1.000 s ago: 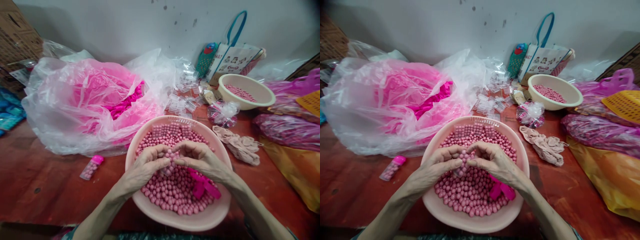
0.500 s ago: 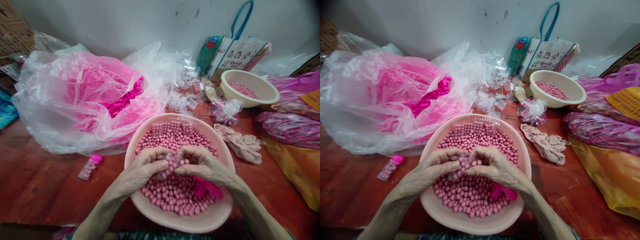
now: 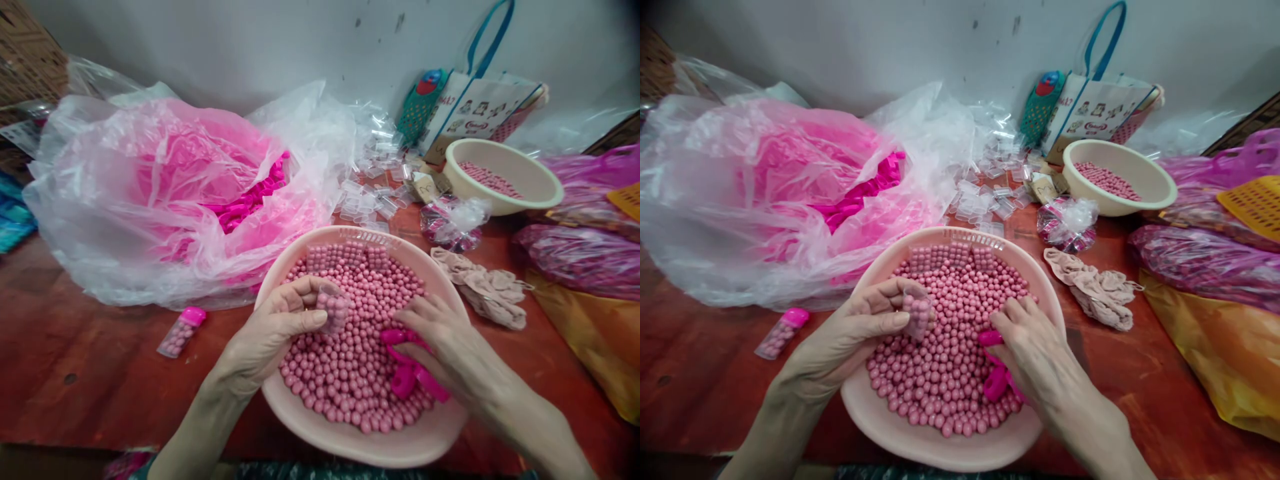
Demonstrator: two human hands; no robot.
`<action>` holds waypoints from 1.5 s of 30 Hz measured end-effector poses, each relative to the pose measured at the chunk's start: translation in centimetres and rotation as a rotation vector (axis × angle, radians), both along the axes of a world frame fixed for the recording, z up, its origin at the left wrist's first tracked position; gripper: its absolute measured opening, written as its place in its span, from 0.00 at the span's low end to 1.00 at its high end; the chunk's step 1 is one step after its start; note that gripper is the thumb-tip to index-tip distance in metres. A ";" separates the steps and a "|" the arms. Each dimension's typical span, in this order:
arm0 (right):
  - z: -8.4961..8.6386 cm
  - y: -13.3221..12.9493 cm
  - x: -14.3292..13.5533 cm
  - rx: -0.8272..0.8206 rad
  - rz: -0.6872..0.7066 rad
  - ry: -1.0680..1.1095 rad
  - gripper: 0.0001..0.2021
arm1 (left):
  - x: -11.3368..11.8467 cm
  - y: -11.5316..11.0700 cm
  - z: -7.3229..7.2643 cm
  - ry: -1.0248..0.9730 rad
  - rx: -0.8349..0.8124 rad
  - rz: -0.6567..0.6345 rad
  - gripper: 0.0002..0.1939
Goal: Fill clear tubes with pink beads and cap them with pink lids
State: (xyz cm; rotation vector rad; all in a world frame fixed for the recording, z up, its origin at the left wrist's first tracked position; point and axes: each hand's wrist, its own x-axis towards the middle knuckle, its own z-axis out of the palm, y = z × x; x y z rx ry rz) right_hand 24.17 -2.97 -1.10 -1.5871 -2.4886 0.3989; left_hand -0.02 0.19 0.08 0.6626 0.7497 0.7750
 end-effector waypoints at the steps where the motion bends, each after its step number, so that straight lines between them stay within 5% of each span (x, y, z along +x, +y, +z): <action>1: -0.4 -0.4 0.1 -0.004 0.005 -0.088 0.03 | 0.0 0.0 0.0 -0.002 0.006 0.012 0.13; 6: -2.1 -0.8 0.2 -0.049 0.044 -0.108 0.05 | 0.3 -0.6 0.2 0.014 0.006 0.063 0.13; 12: -0.4 0.7 0.2 -0.208 -0.131 0.335 0.10 | 0.4 -2.4 0.0 0.036 -0.031 0.030 0.12; 17: 1.5 1.4 -0.7 -0.537 -0.225 0.831 0.12 | 0.5 -2.8 -0.1 0.031 -0.024 0.027 0.11; 24: 1.4 2.0 -3.1 -0.874 -0.385 1.229 0.19 | 0.4 -2.7 -0.1 0.047 0.014 0.043 0.11; 27: 1.6 2.1 -3.8 -0.833 -0.456 1.336 0.19 | 0.4 -2.8 -0.2 0.072 0.037 0.032 0.10; 30: 2.2 2.0 -4.7 -0.593 -0.541 1.457 0.13 | 0.4 -2.9 -0.2 0.101 0.050 0.015 0.10; 34: 2.9 1.4 -6.2 -0.359 -0.477 1.507 0.09 | 0.4 -3.0 -0.4 0.082 0.056 -0.003 0.11; 38: 2.7 0.6 -7.1 -0.372 -0.410 1.349 0.07 | 0.3 -3.0 -0.7 0.061 0.091 0.023 0.13; 45: 2.2 -1.0 -6.4 -0.116 -0.328 0.899 0.03 | 0.4 -2.9 -0.5 0.091 0.099 0.058 0.13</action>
